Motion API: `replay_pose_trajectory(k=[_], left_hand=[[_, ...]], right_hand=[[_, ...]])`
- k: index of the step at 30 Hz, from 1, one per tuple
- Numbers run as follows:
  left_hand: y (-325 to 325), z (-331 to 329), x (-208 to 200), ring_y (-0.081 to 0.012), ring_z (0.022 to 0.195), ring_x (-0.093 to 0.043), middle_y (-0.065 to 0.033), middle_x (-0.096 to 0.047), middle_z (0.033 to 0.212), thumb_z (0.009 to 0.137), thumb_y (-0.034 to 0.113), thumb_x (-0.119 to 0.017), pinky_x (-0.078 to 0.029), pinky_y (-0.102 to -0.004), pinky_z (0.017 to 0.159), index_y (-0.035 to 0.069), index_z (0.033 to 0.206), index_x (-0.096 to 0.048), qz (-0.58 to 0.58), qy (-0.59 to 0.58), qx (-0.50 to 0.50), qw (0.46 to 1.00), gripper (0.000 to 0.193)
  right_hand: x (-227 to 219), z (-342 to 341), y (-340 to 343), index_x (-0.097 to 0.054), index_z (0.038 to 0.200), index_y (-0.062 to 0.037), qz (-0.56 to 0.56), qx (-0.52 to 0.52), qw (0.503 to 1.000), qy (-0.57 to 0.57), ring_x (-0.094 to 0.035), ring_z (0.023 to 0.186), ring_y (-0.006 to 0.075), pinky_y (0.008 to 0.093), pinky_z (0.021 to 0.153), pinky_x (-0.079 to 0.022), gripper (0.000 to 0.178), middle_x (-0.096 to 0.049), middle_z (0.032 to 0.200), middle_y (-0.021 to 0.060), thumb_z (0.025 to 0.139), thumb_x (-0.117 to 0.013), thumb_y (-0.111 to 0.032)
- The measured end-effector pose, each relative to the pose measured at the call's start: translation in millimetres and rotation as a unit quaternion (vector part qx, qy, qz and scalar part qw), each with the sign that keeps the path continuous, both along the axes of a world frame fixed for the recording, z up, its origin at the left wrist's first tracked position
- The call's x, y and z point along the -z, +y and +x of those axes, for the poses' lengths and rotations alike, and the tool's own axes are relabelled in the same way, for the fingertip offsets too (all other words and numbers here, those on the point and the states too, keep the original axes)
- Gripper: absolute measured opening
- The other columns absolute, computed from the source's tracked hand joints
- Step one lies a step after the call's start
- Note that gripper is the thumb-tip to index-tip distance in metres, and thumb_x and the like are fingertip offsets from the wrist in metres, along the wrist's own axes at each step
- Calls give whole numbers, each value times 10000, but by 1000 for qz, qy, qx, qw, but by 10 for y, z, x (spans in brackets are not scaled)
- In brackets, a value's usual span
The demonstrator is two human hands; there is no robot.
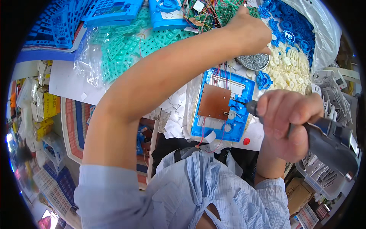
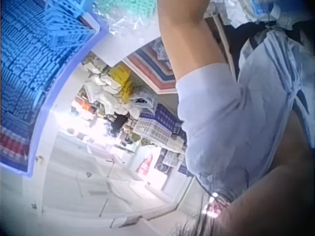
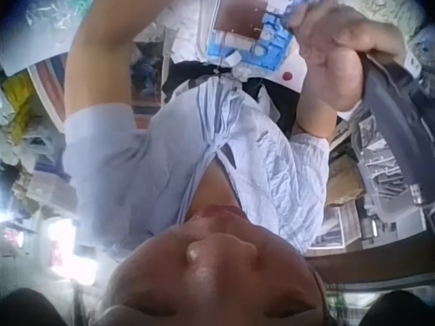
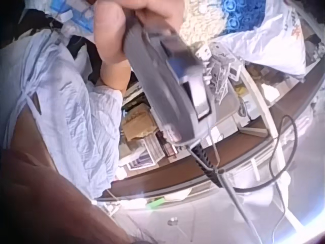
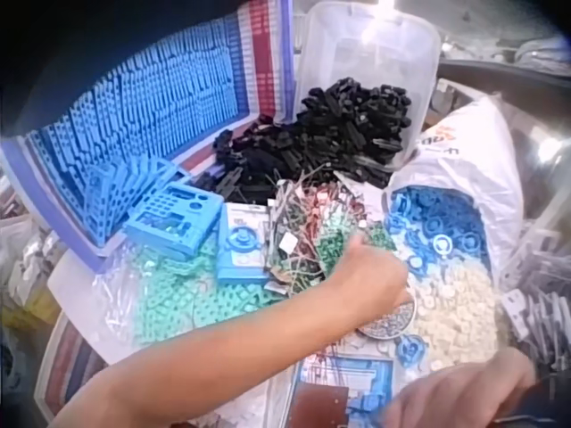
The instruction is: Assembling electronic toy components into plastic casings using an electric screwdriver.
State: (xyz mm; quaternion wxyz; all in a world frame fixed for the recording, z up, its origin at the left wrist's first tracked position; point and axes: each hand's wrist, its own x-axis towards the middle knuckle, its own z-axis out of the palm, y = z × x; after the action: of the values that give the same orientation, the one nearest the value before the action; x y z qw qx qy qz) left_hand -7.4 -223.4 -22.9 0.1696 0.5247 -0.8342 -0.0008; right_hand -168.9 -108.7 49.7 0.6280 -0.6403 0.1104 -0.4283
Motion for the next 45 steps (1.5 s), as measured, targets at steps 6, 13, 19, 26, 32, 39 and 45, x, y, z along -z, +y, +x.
replay_pose_trajectory(k=[6,13,19,26,32,39,45], left_hand=[[1585,579,-64,-195,798,-646,40,-667,761,818,243,-829,-359,-535,1083,173,837,-723,-22,176,1,984,128],[2207,449,171,-162,789,-646,43,-678,765,764,187,-853,-329,-539,1116,168,838,-750,49,313,-34,948,128],[2239,469,193,-176,768,-635,37,-652,735,741,172,-851,-335,-549,1096,155,830,-739,30,305,-40,951,143],[2213,485,233,-171,802,-619,29,-622,760,702,187,-879,-333,-599,1087,138,793,-690,-22,276,-40,960,216],[2226,484,224,-170,790,-614,28,-612,743,694,193,-874,-353,-594,1061,128,791,-684,-50,268,-46,961,223],[2220,474,141,-187,839,-598,28,-609,827,697,368,-877,-312,-583,1055,129,804,-693,-44,242,-92,965,320],[2487,430,218,-198,965,-585,37,-594,1013,721,465,-863,-267,-568,1031,192,1019,-767,26,191,-104,976,416]], right_hand=[[-77,-10,26,-522,1033,-149,30,-30,998,-43,-525,570,99,314,698,-482,197,-571,720,-47,974,-671,-263],[18,230,153,-550,961,-163,79,-82,993,-43,-554,526,104,311,576,-500,263,-595,661,-52,903,-792,-247],[1,296,210,-545,952,-158,101,-79,992,-3,-561,531,122,324,590,-493,285,-593,655,-40,909,-806,-264],[-31,337,272,-522,957,-161,94,-35,995,12,-548,529,129,335,608,-481,307,-571,642,-40,927,-798,-292],[-35,368,282,-511,956,-165,102,-31,994,27,-535,520,129,338,605,-477,341,-558,637,-42,924,-806,-332],[0,430,335,-504,958,-149,117,10,993,27,-520,532,133,338,627,-479,326,-536,636,-34,947,-781,-322],[352,476,95,-504,1012,-41,68,-7,998,3,-595,705,154,353,733,-539,232,-598,762,64,959,-707,-139]])
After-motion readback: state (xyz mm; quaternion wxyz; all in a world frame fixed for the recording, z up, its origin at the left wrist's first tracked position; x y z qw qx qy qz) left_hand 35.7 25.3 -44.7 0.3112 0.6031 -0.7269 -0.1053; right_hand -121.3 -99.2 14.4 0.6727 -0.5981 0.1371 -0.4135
